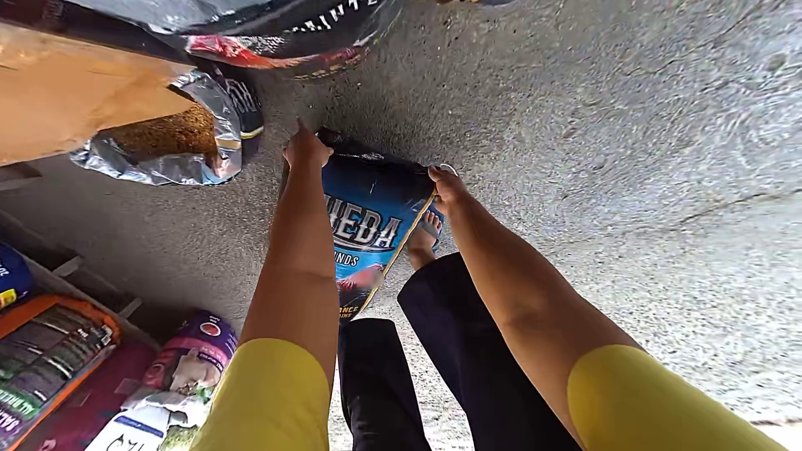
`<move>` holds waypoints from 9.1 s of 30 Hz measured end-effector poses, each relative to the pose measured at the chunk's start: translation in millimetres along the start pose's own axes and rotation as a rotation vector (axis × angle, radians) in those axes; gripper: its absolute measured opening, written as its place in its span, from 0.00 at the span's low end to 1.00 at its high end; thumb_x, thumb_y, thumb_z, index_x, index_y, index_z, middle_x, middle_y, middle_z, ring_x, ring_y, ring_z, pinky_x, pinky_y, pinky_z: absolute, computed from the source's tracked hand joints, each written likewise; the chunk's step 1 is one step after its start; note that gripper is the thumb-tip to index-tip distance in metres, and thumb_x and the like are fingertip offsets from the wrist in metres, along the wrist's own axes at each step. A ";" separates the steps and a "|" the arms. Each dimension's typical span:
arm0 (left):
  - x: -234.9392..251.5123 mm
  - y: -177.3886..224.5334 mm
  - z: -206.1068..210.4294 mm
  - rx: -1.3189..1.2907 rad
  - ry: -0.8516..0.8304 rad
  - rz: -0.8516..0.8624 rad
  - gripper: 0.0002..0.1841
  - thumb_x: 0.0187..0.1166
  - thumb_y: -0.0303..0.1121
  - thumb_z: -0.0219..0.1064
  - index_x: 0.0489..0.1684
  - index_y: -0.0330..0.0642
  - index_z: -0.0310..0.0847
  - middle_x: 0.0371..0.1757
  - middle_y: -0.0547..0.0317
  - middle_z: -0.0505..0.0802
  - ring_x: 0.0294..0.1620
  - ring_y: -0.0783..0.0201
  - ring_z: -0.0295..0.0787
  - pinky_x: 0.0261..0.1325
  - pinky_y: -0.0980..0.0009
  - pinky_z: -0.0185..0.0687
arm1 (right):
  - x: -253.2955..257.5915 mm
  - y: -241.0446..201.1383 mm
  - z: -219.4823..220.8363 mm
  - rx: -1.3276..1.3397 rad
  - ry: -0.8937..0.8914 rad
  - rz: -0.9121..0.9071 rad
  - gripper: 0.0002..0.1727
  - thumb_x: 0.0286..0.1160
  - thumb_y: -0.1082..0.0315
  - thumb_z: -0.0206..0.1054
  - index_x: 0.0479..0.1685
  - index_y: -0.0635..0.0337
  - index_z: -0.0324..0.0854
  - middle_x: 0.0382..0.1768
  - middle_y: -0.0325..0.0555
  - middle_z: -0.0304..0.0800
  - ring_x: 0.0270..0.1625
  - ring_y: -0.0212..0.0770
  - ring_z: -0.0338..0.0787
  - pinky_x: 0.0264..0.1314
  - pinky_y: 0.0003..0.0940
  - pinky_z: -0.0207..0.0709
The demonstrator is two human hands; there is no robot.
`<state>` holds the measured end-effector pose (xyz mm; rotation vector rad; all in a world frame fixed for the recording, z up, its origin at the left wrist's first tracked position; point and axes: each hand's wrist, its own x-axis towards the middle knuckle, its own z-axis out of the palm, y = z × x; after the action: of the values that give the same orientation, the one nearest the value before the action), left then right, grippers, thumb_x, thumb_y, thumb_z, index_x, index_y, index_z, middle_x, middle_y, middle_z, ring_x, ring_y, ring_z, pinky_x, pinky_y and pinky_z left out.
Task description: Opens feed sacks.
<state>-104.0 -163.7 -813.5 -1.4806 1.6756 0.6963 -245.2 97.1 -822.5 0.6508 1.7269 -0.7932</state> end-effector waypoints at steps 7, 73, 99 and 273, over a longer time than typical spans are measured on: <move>-59.0 -19.3 -7.9 0.063 -0.101 -0.041 0.20 0.80 0.38 0.66 0.55 0.24 0.84 0.66 0.26 0.86 0.71 0.33 0.83 0.66 0.30 0.77 | -40.6 31.6 -2.5 -0.147 0.046 0.020 0.22 0.87 0.62 0.64 0.73 0.67 0.75 0.69 0.61 0.80 0.69 0.51 0.83 0.70 0.53 0.79; -395.5 1.1 -163.3 -0.940 0.308 0.091 0.27 0.94 0.50 0.52 0.58 0.33 0.87 0.57 0.34 0.92 0.64 0.39 0.87 0.70 0.37 0.75 | -371.9 -229.6 -114.7 -0.412 0.100 -0.552 0.28 0.93 0.54 0.55 0.74 0.72 0.73 0.69 0.71 0.80 0.71 0.63 0.83 0.73 0.62 0.75; -376.7 -132.2 -144.8 -1.262 0.225 0.170 0.16 0.90 0.33 0.59 0.65 0.31 0.83 0.60 0.40 0.92 0.60 0.53 0.90 0.70 0.54 0.82 | -469.8 -182.0 -100.2 -1.146 0.210 -1.239 0.28 0.82 0.53 0.67 0.75 0.61 0.81 0.86 0.67 0.66 0.91 0.71 0.54 0.88 0.76 0.46; -390.2 -16.7 -101.3 -1.430 0.523 0.166 0.08 0.81 0.34 0.69 0.44 0.42 0.93 0.80 0.41 0.79 0.75 0.64 0.81 0.70 0.74 0.79 | -347.7 -173.4 36.6 -1.067 -0.595 -1.843 0.05 0.70 0.67 0.73 0.30 0.55 0.92 0.71 0.56 0.87 0.85 0.62 0.71 0.86 0.59 0.60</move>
<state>-100.0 -32.7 -431.8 -2.6377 1.6652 1.9792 -258.8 -53.9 -462.9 -1.9508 1.4538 -0.8087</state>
